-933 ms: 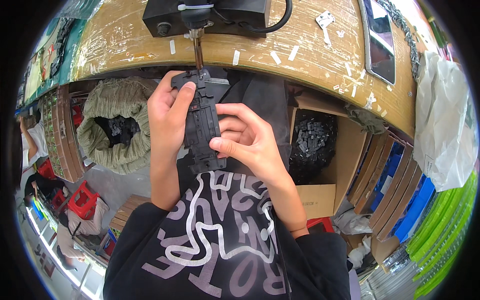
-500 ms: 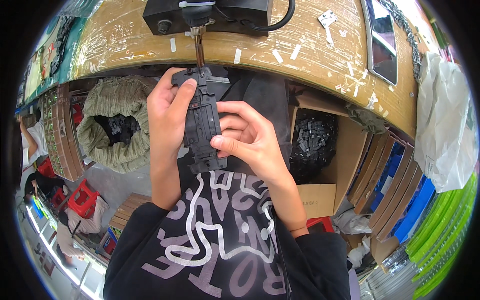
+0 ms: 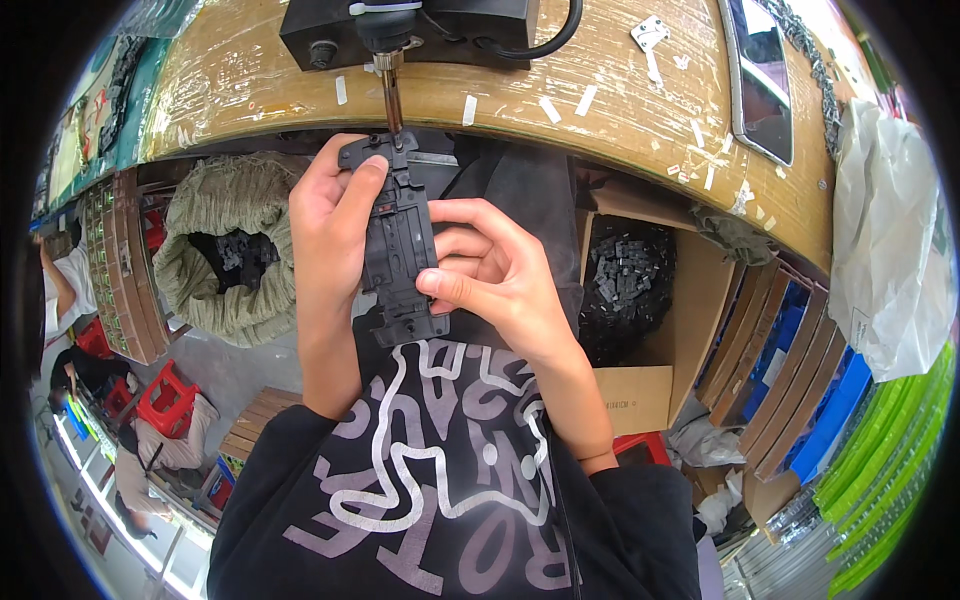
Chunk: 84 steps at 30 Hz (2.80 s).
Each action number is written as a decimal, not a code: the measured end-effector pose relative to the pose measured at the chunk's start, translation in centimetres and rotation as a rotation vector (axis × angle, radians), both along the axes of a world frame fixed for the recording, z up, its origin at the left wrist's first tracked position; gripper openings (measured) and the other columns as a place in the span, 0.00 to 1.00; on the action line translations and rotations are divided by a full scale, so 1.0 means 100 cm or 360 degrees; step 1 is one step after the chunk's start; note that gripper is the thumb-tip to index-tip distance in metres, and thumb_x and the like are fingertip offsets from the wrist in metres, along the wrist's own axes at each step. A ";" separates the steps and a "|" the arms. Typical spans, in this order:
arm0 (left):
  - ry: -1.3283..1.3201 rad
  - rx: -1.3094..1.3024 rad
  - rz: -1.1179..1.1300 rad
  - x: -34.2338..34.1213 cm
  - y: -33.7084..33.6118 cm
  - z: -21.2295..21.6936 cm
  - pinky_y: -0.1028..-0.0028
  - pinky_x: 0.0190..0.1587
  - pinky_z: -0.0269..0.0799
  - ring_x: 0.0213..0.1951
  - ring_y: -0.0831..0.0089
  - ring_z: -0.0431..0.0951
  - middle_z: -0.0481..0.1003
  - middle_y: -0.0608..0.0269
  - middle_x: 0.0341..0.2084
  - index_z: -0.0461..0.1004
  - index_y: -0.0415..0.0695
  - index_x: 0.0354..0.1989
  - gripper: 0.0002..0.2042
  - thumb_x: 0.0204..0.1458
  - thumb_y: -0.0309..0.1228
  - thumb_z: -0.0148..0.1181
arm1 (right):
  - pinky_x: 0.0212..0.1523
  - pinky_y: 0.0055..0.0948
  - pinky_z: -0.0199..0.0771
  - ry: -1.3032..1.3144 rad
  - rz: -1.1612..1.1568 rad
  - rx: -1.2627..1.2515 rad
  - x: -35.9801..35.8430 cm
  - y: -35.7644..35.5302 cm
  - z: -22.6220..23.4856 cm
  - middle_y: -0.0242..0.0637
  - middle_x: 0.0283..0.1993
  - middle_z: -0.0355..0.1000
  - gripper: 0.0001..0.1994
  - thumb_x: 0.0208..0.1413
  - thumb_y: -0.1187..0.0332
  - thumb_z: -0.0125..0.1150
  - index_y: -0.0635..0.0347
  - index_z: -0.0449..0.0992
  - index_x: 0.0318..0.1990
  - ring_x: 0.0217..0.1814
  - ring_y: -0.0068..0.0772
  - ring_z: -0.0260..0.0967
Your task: The person repeatedly picks up small black plastic electronic housings from a sack, inserts a small metal pin into a slot, and uses a soldering iron to heat the pin into place. After each unit is processed, it is placed into a cardboard box. The task is performed one unit at a time in a repetitive cycle.
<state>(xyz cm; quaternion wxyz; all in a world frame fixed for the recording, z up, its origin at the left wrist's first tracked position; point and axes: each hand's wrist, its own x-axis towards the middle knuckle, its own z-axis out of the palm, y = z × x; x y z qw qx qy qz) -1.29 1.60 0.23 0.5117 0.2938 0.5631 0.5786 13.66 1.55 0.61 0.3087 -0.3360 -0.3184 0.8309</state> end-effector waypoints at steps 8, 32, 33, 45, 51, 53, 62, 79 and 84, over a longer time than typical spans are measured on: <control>0.0013 0.0001 0.0003 0.000 0.001 0.000 0.86 0.18 0.54 0.18 0.91 0.61 0.67 0.72 0.16 0.66 0.38 0.32 0.04 0.49 0.24 0.49 | 0.29 0.17 0.70 0.0006 -0.0002 -0.0004 -0.001 0.000 -0.001 0.38 0.34 0.69 0.21 0.45 0.78 0.57 0.67 0.61 0.48 0.33 0.21 0.68; -0.0022 0.0063 0.0027 0.006 -0.007 -0.001 0.87 0.20 0.57 0.20 0.90 0.63 0.67 0.72 0.18 0.65 0.37 0.32 0.04 0.49 0.24 0.49 | 0.28 0.16 0.67 -0.0066 -0.0033 0.0017 0.003 -0.008 0.000 0.36 0.34 0.68 0.21 0.44 0.79 0.58 0.66 0.61 0.48 0.31 0.19 0.66; -0.0022 0.0078 0.0017 0.007 -0.008 -0.004 0.88 0.20 0.57 0.20 0.90 0.63 0.67 0.72 0.18 0.65 0.38 0.32 0.04 0.49 0.24 0.49 | 0.28 0.15 0.67 -0.0094 -0.0035 0.0019 0.005 -0.009 0.000 0.35 0.34 0.68 0.21 0.43 0.79 0.58 0.67 0.61 0.48 0.31 0.19 0.66; 0.0830 -0.0467 0.0897 -0.129 -0.068 -0.081 0.84 0.18 0.57 0.15 0.85 0.62 0.67 0.69 0.14 0.68 0.41 0.30 0.07 0.47 0.31 0.54 | 0.35 0.34 0.72 -0.0769 -0.0912 -0.0334 0.137 -0.012 -0.144 0.31 0.32 0.66 0.23 0.47 0.73 0.54 0.62 0.59 0.52 0.34 0.21 0.65; 0.2223 -0.0970 0.0655 -0.264 -0.142 -0.176 0.63 0.42 0.65 0.38 0.54 0.71 0.71 0.46 0.34 0.66 0.37 0.38 0.17 0.40 0.34 0.56 | 0.39 0.43 0.71 -0.1320 -0.1403 -0.0631 0.277 -0.077 -0.263 0.39 0.41 0.65 0.16 0.46 0.70 0.55 0.59 0.65 0.44 0.42 0.37 0.65; 0.2521 -0.1124 0.0358 -0.298 -0.172 -0.217 0.60 0.46 0.61 0.43 0.47 0.65 0.67 0.40 0.38 0.63 0.35 0.42 0.26 0.37 0.39 0.60 | 0.42 0.43 0.70 -0.1162 -0.1297 -0.0902 0.296 -0.083 -0.270 0.38 0.39 0.66 0.24 0.45 0.68 0.59 0.58 0.59 0.50 0.39 0.36 0.65; 0.1994 -0.1962 -0.0225 -0.289 -0.141 -0.221 0.54 0.52 0.54 0.53 0.45 0.55 0.52 0.38 0.53 0.46 0.44 0.58 0.45 0.32 0.53 0.60 | 0.45 0.30 0.69 -0.1011 -0.1767 0.0631 0.210 0.008 -0.038 0.45 0.43 0.65 0.17 0.50 0.71 0.54 0.67 0.62 0.47 0.43 0.34 0.66; 0.1914 -0.1185 0.0227 -0.267 -0.152 -0.196 0.62 0.44 0.64 0.43 0.46 0.67 0.63 0.40 0.44 0.61 0.43 0.49 0.28 0.35 0.35 0.62 | 0.39 0.28 0.68 -0.2398 -0.0602 0.2020 0.220 0.287 0.023 0.40 0.32 0.73 0.11 0.40 0.70 0.59 0.59 0.74 0.35 0.35 0.34 0.71; 0.1862 -0.0638 0.0940 -0.239 -0.137 -0.134 0.67 0.47 0.62 0.45 0.56 0.67 0.64 0.48 0.46 0.62 0.40 0.48 0.24 0.42 0.37 0.60 | 0.34 0.30 0.68 -0.2553 -0.0442 0.1977 0.219 0.292 0.025 0.41 0.29 0.72 0.08 0.42 0.69 0.57 0.60 0.73 0.31 0.31 0.37 0.70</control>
